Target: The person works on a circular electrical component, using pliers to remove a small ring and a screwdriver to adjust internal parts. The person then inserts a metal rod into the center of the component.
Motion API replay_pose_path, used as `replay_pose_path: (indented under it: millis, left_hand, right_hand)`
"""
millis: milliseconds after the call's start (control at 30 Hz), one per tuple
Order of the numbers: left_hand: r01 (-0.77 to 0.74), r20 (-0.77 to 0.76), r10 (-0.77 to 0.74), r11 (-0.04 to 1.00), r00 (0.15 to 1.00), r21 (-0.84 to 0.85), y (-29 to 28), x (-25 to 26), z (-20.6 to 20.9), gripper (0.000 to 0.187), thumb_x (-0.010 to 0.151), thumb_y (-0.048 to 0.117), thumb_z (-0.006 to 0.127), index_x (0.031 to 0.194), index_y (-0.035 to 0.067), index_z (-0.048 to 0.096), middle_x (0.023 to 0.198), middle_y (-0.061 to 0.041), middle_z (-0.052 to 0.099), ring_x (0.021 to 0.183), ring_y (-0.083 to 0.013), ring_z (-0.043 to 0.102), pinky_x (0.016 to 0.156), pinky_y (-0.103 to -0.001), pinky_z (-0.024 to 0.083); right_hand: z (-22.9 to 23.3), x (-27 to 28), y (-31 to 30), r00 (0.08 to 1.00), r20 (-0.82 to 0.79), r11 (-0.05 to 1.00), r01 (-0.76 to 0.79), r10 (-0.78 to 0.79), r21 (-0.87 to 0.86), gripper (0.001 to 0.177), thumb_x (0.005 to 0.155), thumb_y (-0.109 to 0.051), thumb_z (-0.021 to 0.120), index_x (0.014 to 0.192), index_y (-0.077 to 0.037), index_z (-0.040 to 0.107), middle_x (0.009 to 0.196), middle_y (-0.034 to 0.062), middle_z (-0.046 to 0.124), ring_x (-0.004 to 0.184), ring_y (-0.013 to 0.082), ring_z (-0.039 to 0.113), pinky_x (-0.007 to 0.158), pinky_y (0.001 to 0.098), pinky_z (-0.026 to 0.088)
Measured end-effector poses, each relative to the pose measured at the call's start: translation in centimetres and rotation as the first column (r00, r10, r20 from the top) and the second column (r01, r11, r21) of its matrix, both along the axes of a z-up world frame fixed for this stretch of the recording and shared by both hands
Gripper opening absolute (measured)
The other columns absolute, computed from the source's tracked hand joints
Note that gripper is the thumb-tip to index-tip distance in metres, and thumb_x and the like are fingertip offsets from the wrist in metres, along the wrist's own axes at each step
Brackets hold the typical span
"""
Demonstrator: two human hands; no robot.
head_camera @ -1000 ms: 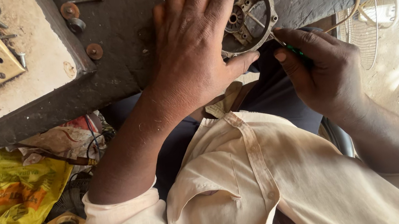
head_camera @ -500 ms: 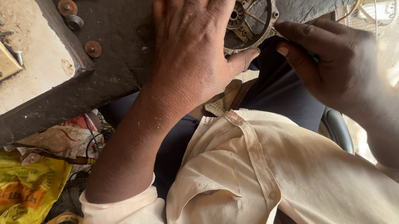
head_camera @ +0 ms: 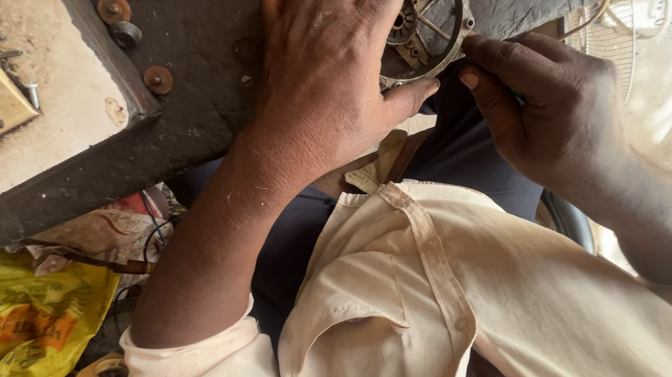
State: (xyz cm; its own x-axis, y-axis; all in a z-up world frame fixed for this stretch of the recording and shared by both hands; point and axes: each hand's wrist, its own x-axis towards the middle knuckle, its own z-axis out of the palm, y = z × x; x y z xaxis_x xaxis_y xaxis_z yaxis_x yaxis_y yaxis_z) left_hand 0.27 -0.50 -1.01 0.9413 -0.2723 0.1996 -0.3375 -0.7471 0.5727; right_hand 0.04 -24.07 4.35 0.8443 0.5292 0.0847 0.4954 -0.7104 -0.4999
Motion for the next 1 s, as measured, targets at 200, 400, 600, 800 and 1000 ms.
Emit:
replay_pose_path:
  millis: [200, 400, 600, 800, 1000]
  left_hand:
    - [0.034, 0.012, -0.034, 0.999, 0.999, -0.005, 0.2, 0.0, 0.1, 0.119, 0.083, 0.057, 0.096, 0.166, 0.016, 0.022, 0.168, -0.006, 0.029, 0.152, -0.0292, 0.034, 0.121, -0.055, 0.037]
    - [0.053, 0.008, -0.054, 0.998, 0.999, 0.038, 0.5, 0.1, 0.3, 0.118, 0.085, 0.059, 0.094, 0.168, 0.015, 0.022, 0.169, -0.005, 0.029, 0.154, -0.0296, 0.032, 0.119, -0.055, 0.038]
    - [0.044, 0.007, -0.045, 0.998, 0.999, 0.054, 0.6, 0.1, 0.2, 0.116, 0.083, 0.059, 0.094, 0.165, 0.016, 0.024, 0.167, -0.008, 0.027, 0.150, -0.0303, 0.033, 0.119, -0.060, 0.035]
    - [0.050, -0.004, -0.050, 0.998, 0.999, 0.037, 0.3, 0.2, -0.3, 0.119, 0.081, 0.058, 0.095, 0.165, 0.017, 0.021, 0.167, -0.008, 0.026, 0.148, -0.0319, 0.034, 0.116, -0.062, 0.037]
    - [0.047, 0.029, -0.047, 0.999, 0.998, 0.017, 0.5, 0.0, -0.4, 0.119, 0.085, 0.060, 0.094, 0.167, 0.019, 0.018, 0.169, -0.005, 0.026, 0.152, -0.0298, 0.034, 0.116, -0.057, 0.038]
  right_hand:
    - [-1.6, -1.3, 0.5, 0.995, 0.090, 0.998, 0.045, -0.049, 0.047, 0.015, 0.112, -0.004, 0.075, 0.126, -0.001, 0.071, 0.098, 0.0145, 0.072, 0.084, 0.0254, 0.074, 0.070, 0.0333, 0.058]
    - [-3.5, -1.5, 0.2, 0.976, 0.219, 1.000, 0.014, -0.016, 0.011, 0.024, 0.107, -0.001, 0.078, 0.130, -0.003, 0.072, 0.103, 0.0148, 0.072, 0.087, 0.0268, 0.073, 0.073, 0.0375, 0.060]
    - [-3.1, -1.7, 0.6, 0.979, 0.203, 0.999, 0.021, -0.026, 0.025, 0.022, 0.108, -0.005, 0.076, 0.129, -0.003, 0.069, 0.105, 0.0144, 0.072, 0.089, 0.0268, 0.074, 0.075, 0.0363, 0.061]
    - [-0.9, -0.9, 1.0, 0.990, 0.140, 0.992, 0.021, -0.004, -0.122, 0.015, 0.108, -0.010, 0.076, 0.121, -0.004, 0.073, 0.098, 0.0122, 0.073, 0.083, 0.0262, 0.074, 0.069, 0.0370, 0.060]
    - [-1.3, -0.8, 1.1, 0.990, 0.130, 0.999, 0.051, -0.048, -0.019, 0.013, 0.110, -0.009, 0.078, 0.120, -0.004, 0.073, 0.096, 0.0118, 0.072, 0.082, 0.0243, 0.073, 0.069, 0.0370, 0.059]
